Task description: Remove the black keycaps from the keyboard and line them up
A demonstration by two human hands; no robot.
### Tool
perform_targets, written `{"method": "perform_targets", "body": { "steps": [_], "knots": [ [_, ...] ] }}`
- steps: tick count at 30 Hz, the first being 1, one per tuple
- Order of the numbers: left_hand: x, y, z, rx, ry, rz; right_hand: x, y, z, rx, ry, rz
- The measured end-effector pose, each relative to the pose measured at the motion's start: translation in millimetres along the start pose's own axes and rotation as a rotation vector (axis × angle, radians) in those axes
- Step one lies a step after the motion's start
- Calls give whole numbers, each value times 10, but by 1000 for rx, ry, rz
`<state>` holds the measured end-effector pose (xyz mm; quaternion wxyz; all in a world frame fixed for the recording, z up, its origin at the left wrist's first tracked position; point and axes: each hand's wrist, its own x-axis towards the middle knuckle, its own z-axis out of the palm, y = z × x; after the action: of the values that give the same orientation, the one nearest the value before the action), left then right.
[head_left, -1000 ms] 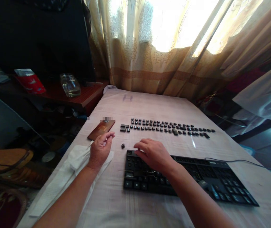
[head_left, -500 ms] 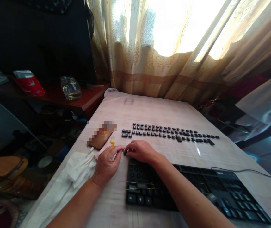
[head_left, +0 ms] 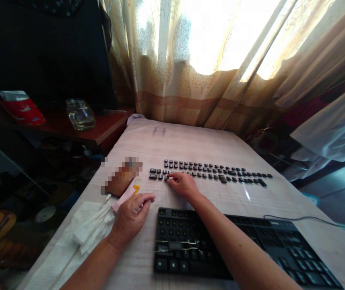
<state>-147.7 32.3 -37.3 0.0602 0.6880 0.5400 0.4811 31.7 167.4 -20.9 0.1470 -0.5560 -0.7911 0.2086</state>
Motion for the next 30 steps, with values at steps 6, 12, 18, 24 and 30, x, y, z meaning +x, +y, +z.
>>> {"method": "perform_targets", "body": {
  "steps": [6, 12, 18, 24, 30],
  "knots": [
    [-7, -12, -4, 7, -44, -30, 18, -22, 2, -40, 5, -5],
    [-6, -17, -3, 11, -63, -28, 20, -27, -4, -75, -6, -17],
    [0, -4, -15, 14, -60, -22, 20, -27, -9, -87, -8, -33],
    [13, 5, -17, 4, -63, -19, -2, -12, -13, -73, -3, -45],
    [5, -10, -19, 10, -111, -78, -62, 50, -78, -43, -13, -40]
  ]
}}
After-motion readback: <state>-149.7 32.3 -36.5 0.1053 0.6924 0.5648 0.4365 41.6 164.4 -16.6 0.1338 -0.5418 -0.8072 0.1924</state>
